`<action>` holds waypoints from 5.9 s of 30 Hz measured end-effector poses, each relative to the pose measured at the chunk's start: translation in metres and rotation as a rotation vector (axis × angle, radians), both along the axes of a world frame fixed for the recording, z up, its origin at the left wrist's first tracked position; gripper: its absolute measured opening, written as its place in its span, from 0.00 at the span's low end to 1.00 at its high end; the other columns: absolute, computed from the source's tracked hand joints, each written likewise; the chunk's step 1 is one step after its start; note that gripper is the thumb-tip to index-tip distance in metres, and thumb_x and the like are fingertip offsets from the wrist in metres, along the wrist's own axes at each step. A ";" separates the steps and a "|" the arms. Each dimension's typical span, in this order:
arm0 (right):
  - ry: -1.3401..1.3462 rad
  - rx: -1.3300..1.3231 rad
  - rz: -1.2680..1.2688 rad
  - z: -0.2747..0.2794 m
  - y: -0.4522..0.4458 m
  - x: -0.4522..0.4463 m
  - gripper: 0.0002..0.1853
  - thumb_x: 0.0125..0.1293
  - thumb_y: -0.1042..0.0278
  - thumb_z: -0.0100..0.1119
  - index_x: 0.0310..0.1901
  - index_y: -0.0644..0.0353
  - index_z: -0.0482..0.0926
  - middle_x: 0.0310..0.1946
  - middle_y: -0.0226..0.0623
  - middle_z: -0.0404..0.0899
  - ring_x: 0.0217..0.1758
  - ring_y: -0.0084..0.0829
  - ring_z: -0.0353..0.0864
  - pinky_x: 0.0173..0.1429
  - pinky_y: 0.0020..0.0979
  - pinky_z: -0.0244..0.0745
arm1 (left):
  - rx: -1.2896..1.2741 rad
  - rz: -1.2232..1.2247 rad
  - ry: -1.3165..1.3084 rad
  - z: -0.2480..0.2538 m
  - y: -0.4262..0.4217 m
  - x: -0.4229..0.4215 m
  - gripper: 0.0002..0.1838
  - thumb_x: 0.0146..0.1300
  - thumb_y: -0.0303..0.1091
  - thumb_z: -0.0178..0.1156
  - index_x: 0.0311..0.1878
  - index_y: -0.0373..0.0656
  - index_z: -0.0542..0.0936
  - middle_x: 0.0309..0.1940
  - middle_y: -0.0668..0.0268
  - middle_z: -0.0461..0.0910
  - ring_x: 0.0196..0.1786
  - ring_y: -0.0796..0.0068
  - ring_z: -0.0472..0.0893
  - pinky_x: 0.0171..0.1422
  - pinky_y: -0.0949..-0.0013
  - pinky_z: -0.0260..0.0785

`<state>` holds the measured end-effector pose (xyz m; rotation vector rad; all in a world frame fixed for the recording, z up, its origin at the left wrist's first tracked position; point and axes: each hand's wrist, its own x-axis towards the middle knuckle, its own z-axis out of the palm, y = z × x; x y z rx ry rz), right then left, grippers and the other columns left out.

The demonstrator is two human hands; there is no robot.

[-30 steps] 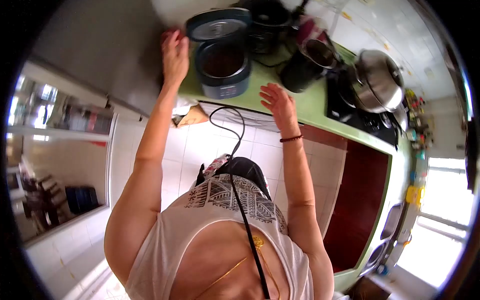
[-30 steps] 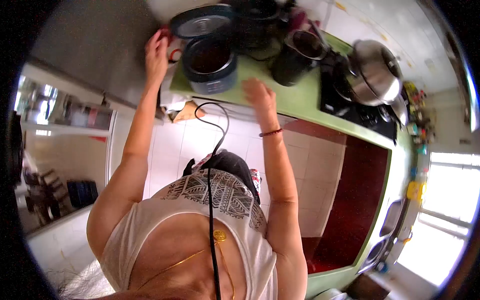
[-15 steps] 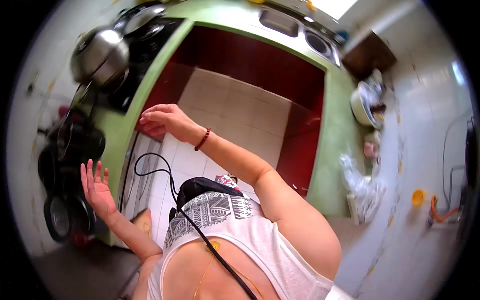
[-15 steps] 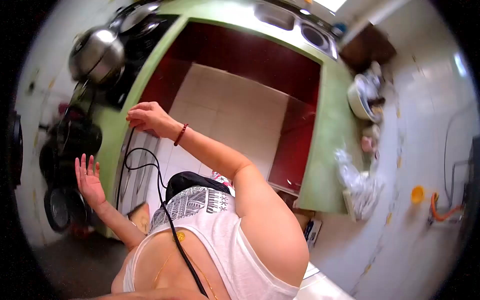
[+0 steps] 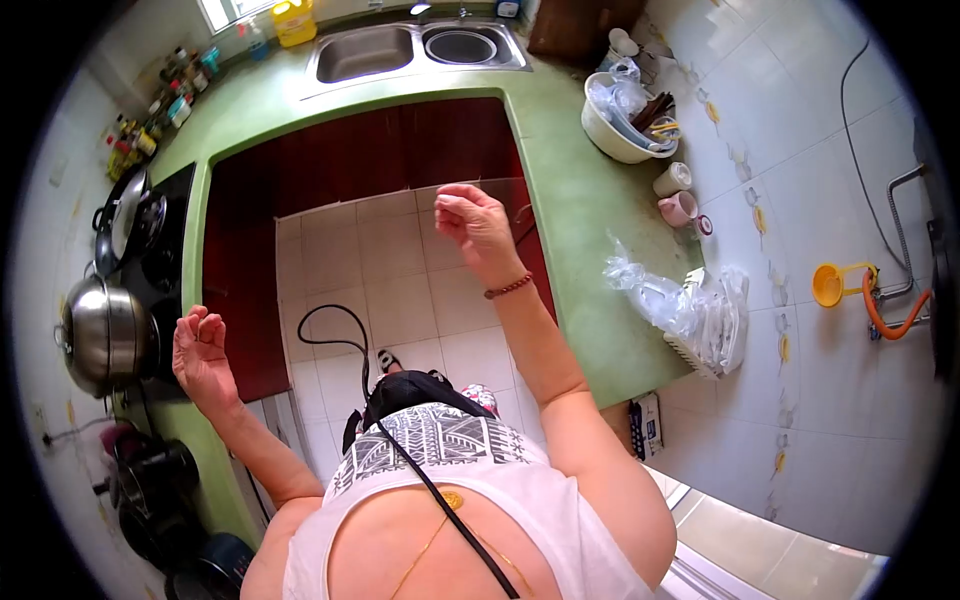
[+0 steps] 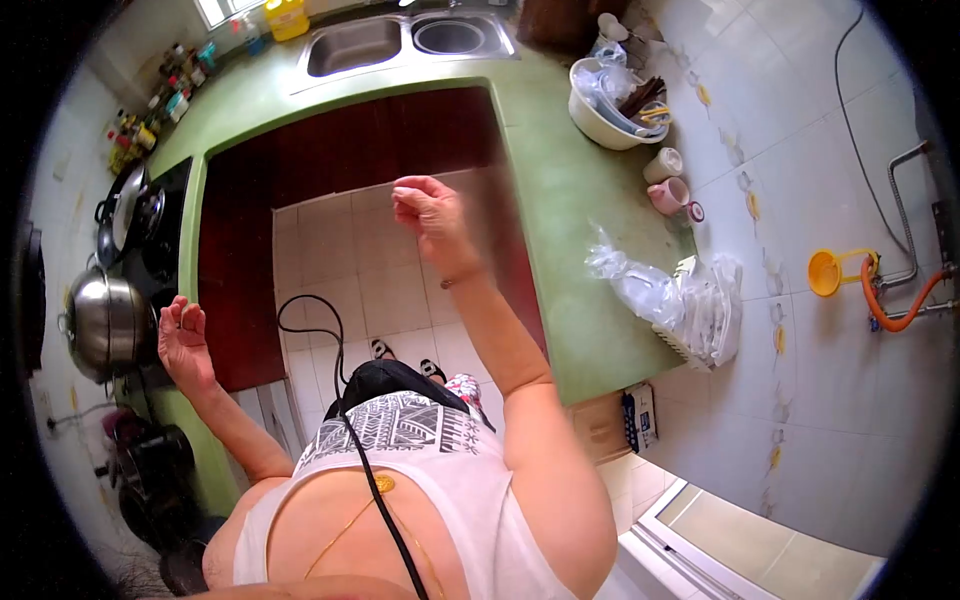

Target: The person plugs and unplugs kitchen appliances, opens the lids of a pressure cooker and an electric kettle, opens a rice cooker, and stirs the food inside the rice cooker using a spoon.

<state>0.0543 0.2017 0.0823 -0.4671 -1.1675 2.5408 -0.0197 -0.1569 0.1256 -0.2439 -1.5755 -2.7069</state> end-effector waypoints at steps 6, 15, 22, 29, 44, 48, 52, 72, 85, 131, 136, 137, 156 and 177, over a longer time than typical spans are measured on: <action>-0.011 0.000 -0.235 -0.009 0.060 -0.030 0.05 0.57 0.74 0.54 0.36 0.62 0.75 0.22 0.31 0.76 0.23 0.21 0.75 0.30 0.22 0.74 | 0.086 -0.097 0.023 0.003 0.037 -0.094 0.13 0.60 0.38 0.53 0.22 0.42 0.73 0.30 0.63 0.76 0.33 0.74 0.76 0.43 0.73 0.69; -0.045 0.306 -0.414 0.031 0.108 -0.070 0.10 0.58 0.72 0.53 0.42 0.63 0.74 0.33 0.38 0.79 0.28 0.21 0.77 0.32 0.19 0.73 | 0.341 -0.756 -0.062 0.026 0.194 -0.174 0.21 0.65 0.43 0.44 0.16 0.46 0.61 0.17 0.68 0.61 0.26 0.74 0.65 0.34 0.73 0.59; -0.287 0.732 -0.600 0.032 0.242 -0.069 0.06 0.56 0.70 0.55 0.34 0.61 0.78 0.26 0.27 0.77 0.25 0.14 0.71 0.30 0.17 0.66 | 0.020 -0.871 0.130 0.030 0.282 -0.209 0.20 0.66 0.46 0.39 0.27 0.41 0.70 0.33 0.61 0.70 0.34 0.73 0.70 0.39 0.72 0.62; -0.328 1.235 -0.677 0.069 0.527 -0.131 0.07 0.51 0.70 0.57 0.29 0.64 0.79 0.23 0.30 0.78 0.27 0.15 0.72 0.32 0.19 0.68 | -0.125 -0.896 0.402 0.053 0.405 -0.242 0.35 0.61 0.60 0.33 0.57 0.37 0.65 0.57 0.49 0.62 0.56 0.62 0.67 0.54 0.66 0.60; -1.044 1.657 -0.124 0.040 0.821 -0.246 0.11 0.46 0.70 0.52 0.30 0.62 0.80 0.30 0.46 0.79 0.38 0.41 0.78 0.43 0.33 0.70 | -0.380 -1.165 0.267 0.052 0.588 -0.300 0.17 0.61 0.35 0.48 0.50 0.35 0.71 0.41 0.61 0.75 0.44 0.73 0.73 0.51 0.72 0.63; -1.304 1.756 -0.013 0.015 0.845 -0.258 0.16 0.48 0.71 0.50 0.38 0.70 0.76 0.41 0.55 0.73 0.47 0.49 0.72 0.50 0.37 0.68 | -0.624 -1.015 0.115 0.033 0.574 -0.319 0.15 0.61 0.31 0.49 0.50 0.37 0.71 0.40 0.63 0.75 0.43 0.77 0.73 0.50 0.74 0.64; -1.398 1.696 0.234 -0.013 0.874 -0.272 0.16 0.47 0.70 0.52 0.40 0.68 0.76 0.41 0.53 0.75 0.47 0.44 0.74 0.50 0.33 0.67 | -0.738 -0.836 0.025 0.022 0.560 -0.328 0.14 0.61 0.29 0.49 0.49 0.36 0.71 0.40 0.64 0.75 0.42 0.78 0.73 0.49 0.75 0.64; -1.303 1.541 0.725 -0.001 0.858 -0.288 0.18 0.45 0.69 0.54 0.42 0.60 0.77 0.40 0.40 0.77 0.44 0.37 0.74 0.48 0.32 0.67 | -0.803 -0.655 -0.007 0.012 0.580 -0.336 0.14 0.62 0.31 0.50 0.50 0.37 0.71 0.40 0.65 0.75 0.41 0.78 0.72 0.49 0.76 0.64; -0.987 1.143 -0.014 0.013 0.897 -0.260 0.11 0.48 0.68 0.56 0.35 0.60 0.78 0.31 0.34 0.77 0.33 0.26 0.76 0.30 0.29 0.73 | -0.843 -0.692 0.029 0.012 0.601 -0.338 0.14 0.62 0.30 0.50 0.49 0.37 0.71 0.39 0.66 0.75 0.41 0.78 0.72 0.49 0.76 0.64; -0.027 0.384 0.999 0.013 0.131 -0.358 0.06 0.58 0.70 0.56 0.34 0.62 0.73 0.22 0.32 0.75 0.18 0.19 0.69 0.20 0.16 0.61 | -0.267 -0.253 -0.163 -0.052 0.313 -0.218 0.09 0.59 0.34 0.53 0.30 0.38 0.74 0.17 0.72 0.70 0.18 0.87 0.67 0.21 0.82 0.59; -0.063 0.524 0.549 0.034 0.188 -0.312 0.06 0.60 0.68 0.54 0.31 0.61 0.74 0.21 0.30 0.75 0.14 0.16 0.68 0.16 0.14 0.60 | -0.477 -0.506 -0.064 -0.038 0.337 -0.216 0.11 0.59 0.37 0.53 0.36 0.38 0.76 0.20 0.70 0.75 0.25 0.84 0.72 0.30 0.78 0.64; -0.077 0.601 0.462 0.044 0.213 -0.298 0.06 0.60 0.68 0.53 0.31 0.61 0.74 0.19 0.28 0.73 0.14 0.15 0.66 0.16 0.14 0.60 | -0.468 -0.485 -0.052 -0.039 0.352 -0.209 0.12 0.59 0.38 0.53 0.39 0.39 0.76 0.26 0.67 0.77 0.32 0.78 0.75 0.37 0.75 0.67; -0.710 1.648 -0.665 0.113 0.780 -0.238 0.17 0.57 0.54 0.52 0.35 0.61 0.77 0.17 0.39 0.76 0.19 0.30 0.78 0.30 0.29 0.69 | -0.966 -0.414 -0.197 -0.077 0.500 -0.325 0.13 0.60 0.34 0.52 0.46 0.38 0.73 0.33 0.68 0.76 0.30 0.85 0.73 0.33 0.82 0.65; -0.931 1.459 0.511 -0.003 0.857 -0.253 0.17 0.48 0.73 0.52 0.43 0.62 0.76 0.33 0.45 0.78 0.34 0.30 0.78 0.37 0.29 0.72 | -1.209 -1.048 0.245 -0.056 0.717 -0.351 0.14 0.58 0.31 0.53 0.46 0.35 0.70 0.30 0.64 0.74 0.24 0.79 0.69 0.31 0.74 0.65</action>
